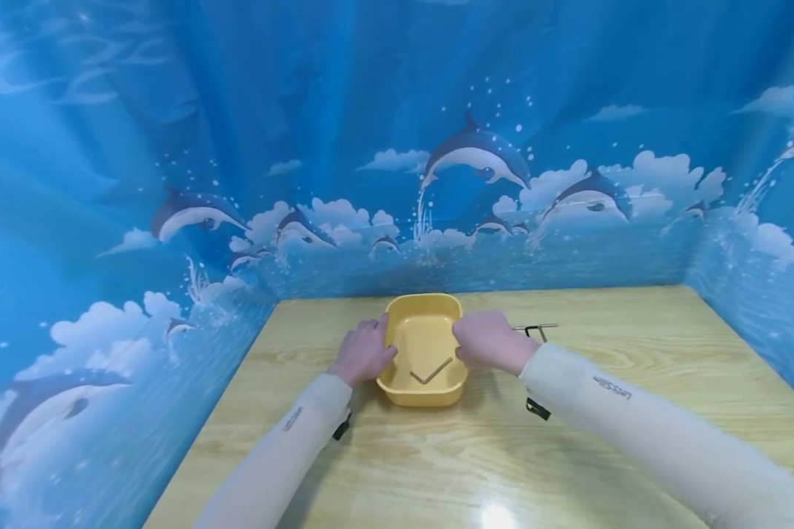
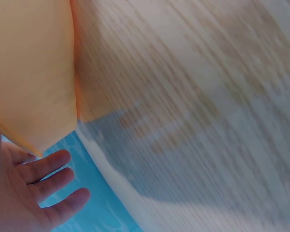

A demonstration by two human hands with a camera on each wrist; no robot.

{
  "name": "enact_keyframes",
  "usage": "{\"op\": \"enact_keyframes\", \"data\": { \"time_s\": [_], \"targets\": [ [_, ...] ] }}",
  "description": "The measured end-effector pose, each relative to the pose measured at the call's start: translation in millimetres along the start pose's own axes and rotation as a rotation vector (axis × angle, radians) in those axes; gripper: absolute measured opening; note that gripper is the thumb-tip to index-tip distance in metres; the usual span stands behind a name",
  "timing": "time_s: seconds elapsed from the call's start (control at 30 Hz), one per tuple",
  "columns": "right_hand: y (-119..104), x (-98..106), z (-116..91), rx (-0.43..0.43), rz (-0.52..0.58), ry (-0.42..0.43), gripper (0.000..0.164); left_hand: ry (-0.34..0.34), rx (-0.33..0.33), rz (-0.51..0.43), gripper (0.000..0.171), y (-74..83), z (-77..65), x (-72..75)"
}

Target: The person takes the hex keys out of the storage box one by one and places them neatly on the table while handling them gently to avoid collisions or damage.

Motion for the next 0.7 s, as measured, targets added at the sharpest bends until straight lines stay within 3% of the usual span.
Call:
{"op": "enact_keyframes", "data": {
  "time_s": [0.27,0.47,0.57,0.7],
  "targets": [
    [-29.2,13.0,20.4,0.035,-0.035,-0.066,0.027,0.019,-0.017,0.015,0.073,1.3,-0.3,-2.6],
    [-43.6,17.7,44.1,0.124,-0.037,-0.12,0.024,0.039,-0.008,0.008,0.074,-7.1,-5.5,-1.5],
    [-46.3,16.6,49.7,0.175,-0.023,-0.184,0.019,0.034,-0.006,-0.003,0.074,-7.0,-5.7,-1.2],
    [-44.1,7.4,51.7,0.217,0.031,-0.334,0.009,0.033,-0.024,-0.014,0.073,-0.1,-1.7,-1.4]
  ]
}}
Point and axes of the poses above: each hand's wrist, its own z-axis towards the middle knuckle, its own x-axis out of the back of the hand, y = z × x, the point moved 6 cm from there along z, towards the middle knuckle, and after that the axes turned 14 degrees about -y, right-handed, at the moved point
